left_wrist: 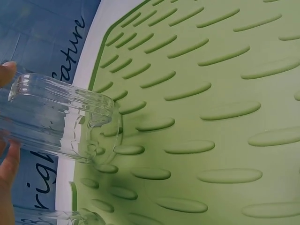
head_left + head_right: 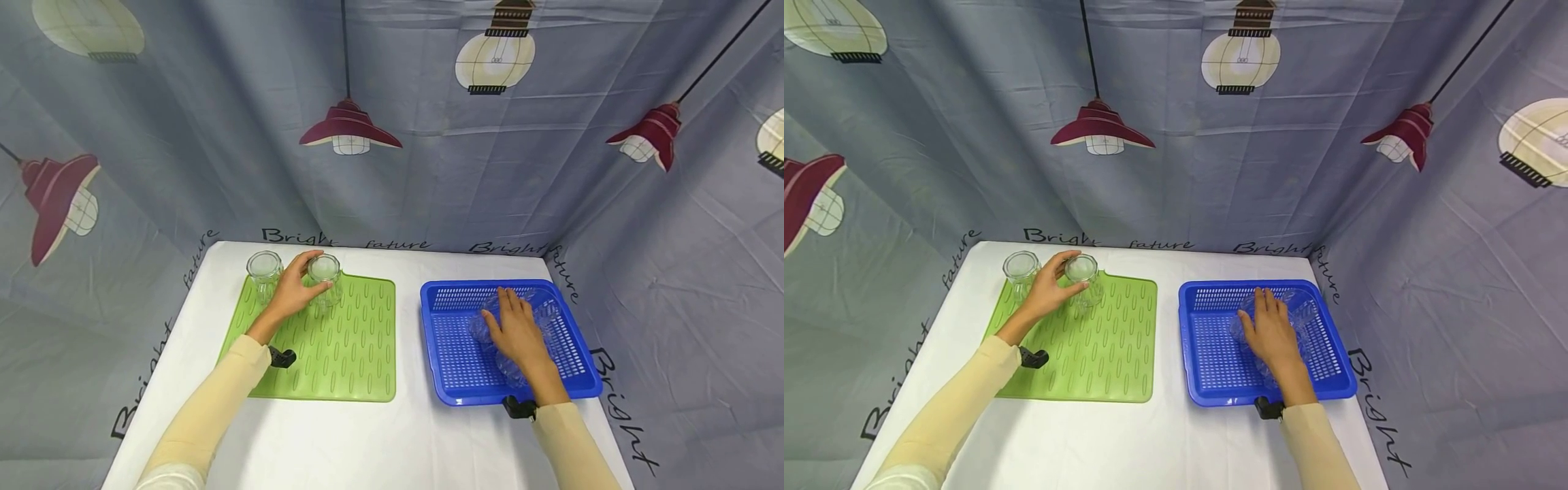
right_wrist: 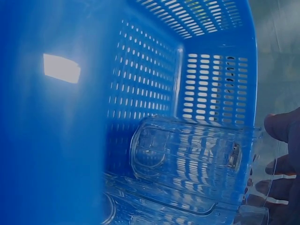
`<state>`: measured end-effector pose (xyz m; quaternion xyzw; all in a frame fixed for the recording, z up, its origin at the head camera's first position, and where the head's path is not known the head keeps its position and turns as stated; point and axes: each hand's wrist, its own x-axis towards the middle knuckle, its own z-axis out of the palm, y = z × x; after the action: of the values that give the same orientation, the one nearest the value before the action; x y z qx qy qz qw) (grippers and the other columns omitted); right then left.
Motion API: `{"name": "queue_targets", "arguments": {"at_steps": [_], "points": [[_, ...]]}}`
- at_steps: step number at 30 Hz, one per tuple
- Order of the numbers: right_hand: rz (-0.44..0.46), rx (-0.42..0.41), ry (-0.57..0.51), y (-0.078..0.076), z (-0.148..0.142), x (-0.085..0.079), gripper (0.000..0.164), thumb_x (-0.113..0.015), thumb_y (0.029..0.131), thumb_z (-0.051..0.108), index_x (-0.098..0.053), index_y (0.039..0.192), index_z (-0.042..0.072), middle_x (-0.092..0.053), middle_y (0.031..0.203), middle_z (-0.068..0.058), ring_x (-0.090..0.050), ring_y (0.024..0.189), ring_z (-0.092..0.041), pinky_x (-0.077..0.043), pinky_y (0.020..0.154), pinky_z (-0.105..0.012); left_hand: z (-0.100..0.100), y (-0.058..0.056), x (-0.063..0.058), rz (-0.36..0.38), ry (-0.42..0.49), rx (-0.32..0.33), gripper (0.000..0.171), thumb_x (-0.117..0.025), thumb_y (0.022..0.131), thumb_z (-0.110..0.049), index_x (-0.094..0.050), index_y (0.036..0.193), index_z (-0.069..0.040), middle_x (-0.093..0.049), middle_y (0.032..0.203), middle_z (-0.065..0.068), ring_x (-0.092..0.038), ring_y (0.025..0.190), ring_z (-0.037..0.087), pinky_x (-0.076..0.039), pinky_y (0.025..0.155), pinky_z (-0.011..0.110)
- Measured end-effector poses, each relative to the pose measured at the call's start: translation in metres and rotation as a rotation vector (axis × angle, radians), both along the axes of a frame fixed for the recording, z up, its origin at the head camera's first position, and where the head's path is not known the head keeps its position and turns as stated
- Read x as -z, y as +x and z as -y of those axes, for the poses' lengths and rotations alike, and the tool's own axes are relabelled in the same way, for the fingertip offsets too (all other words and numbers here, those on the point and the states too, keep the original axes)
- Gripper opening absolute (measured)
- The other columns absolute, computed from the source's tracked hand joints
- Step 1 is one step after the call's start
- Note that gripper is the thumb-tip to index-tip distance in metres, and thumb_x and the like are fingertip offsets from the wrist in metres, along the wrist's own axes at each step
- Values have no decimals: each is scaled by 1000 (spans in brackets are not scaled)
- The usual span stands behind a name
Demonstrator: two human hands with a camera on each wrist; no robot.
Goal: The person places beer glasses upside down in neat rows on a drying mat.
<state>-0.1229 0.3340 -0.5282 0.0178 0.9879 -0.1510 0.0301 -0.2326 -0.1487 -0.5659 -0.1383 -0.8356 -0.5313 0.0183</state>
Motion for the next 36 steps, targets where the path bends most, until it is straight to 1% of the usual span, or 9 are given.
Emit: {"name": "queue_targets", "arguments": {"at_steps": [7, 11, 15, 20, 27, 32, 36], "points": [[7, -6, 2, 0, 2, -1, 74, -47, 115, 39, -18, 170, -3, -18, 175, -34, -19, 160, -59, -33, 115, -87, 3, 1, 0, -23, -46, -14, 77, -87, 92, -17, -48, 159, -14, -50, 164, 14, -46, 153, 37, -44, 127, 58], [6, -5, 2, -1, 3, -1, 74, -46, 116, 39, -18, 170, -2, -19, 176, -33, -19, 160, -59, -34, 114, -88, 4, 3, -2, -32, -61, -22, 78, -87, 93, -18, -48, 160, -16, -49, 165, 13, -46, 154, 37, -44, 126, 58], [8, -9, 2, -1, 4, -2, 74, -46, 116, 39, -18, 170, -3, -19, 175, -34, -19, 160, -59, -34, 116, -86, 5, 6, -6, -46, -88, -43, 79, -87, 92, -20, -48, 160, -17, -48, 165, 13, -46, 153, 39, -41, 127, 62], [-5, -11, 7, -1, 6, -2, 74, -47, 115, 38, -19, 169, -4, -20, 174, -35, -21, 159, -59, -34, 117, -84, 7, 12, -13, -94, -110, -63, 80, -88, 91, -23, -48, 160, -19, -48, 166, 12, -44, 155, 41, -37, 127, 68], [-8, -21, 10, 0, 3, 1, 74, -46, 116, 38, -19, 169, -5, -22, 173, -36, -22, 158, -60, -35, 117, -83, 14, 26, -19, -184, -109, -71, 74, -87, 92, -18, -52, 157, -14, -50, 165, 13, -47, 153, 40, -38, 127, 68], [-29, -24, 9, 0, -1, 3, 73, -48, 115, 37, -21, 169, -5, -24, 173, -36, -24, 157, -61, -37, 114, -85, 19, 39, -21, -201, -138, -92, 70, -85, 94, -19, -53, 156, -12, -49, 166, 13, -48, 153, 39, -39, 126, 67], [-32, -27, 21, 0, -1, 2, 73, -49, 115, 38, -22, 168, -5, -25, 172, -36, -25, 156, -61, -40, 110, -85, 26, 52, -23, -248, -179, -141, 72, -88, 90, -18, -56, 154, -12, -51, 164, 13, -48, 152, 40, -42, 124, 65]]}}
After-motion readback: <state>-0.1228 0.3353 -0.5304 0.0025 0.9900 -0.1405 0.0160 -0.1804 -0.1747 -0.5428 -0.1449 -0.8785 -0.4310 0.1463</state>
